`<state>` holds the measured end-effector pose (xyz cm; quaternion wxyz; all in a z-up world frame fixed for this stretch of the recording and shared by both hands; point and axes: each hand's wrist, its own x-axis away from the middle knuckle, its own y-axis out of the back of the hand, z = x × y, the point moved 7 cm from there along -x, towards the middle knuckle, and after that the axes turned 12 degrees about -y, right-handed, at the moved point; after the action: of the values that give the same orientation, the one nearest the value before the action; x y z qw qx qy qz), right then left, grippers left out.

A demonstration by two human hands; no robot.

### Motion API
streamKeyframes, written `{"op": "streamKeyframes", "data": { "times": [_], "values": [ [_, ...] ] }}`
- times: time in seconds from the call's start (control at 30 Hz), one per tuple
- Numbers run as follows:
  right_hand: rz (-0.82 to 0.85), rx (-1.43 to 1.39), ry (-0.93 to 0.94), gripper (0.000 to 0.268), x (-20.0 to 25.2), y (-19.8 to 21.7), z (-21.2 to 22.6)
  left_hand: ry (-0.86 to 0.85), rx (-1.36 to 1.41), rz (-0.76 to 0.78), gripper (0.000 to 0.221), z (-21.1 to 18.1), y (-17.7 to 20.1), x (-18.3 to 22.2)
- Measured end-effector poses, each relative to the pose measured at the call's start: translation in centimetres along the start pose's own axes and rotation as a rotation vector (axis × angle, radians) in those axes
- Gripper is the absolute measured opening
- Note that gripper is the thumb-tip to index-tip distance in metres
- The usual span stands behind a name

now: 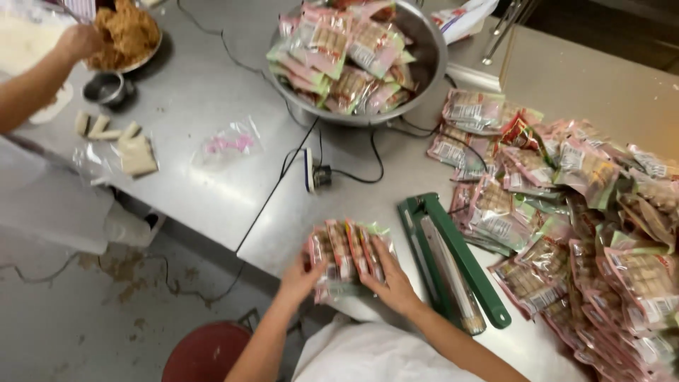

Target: Sealing small plastic food packages using a manual heat sealer

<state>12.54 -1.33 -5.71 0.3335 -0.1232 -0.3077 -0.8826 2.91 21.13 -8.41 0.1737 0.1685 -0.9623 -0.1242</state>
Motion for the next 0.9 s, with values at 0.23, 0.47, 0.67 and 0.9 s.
{"op": "streamKeyframes", "data": {
  "times": [0.23,0.47,0.67,0.9],
  "values": [
    [-0.044,-0.422,-0.238,0.097,-1.3,-1.7,-1.5,0.314,0.864,-0.041,0.049,-0.1,-4.3,0.2],
    [-0.070,-0.860,-0.375,0.094,0.5,0.2,4.0,0.079,0.931,0.020,0.064,-3.7,-4.3,-0.7],
    [-0.222,-0.822,-0.007,0.103,-8.1,10.1,14.2,-0.314,0.745,0.095,0.078,-16.8,0.7,-13.2],
    [-0.382,-0.715,0.199,0.108,-20.7,19.6,26.1,-0.514,0.203,-0.117,0.082,-29.2,8.3,-30.0]
  ]
}}
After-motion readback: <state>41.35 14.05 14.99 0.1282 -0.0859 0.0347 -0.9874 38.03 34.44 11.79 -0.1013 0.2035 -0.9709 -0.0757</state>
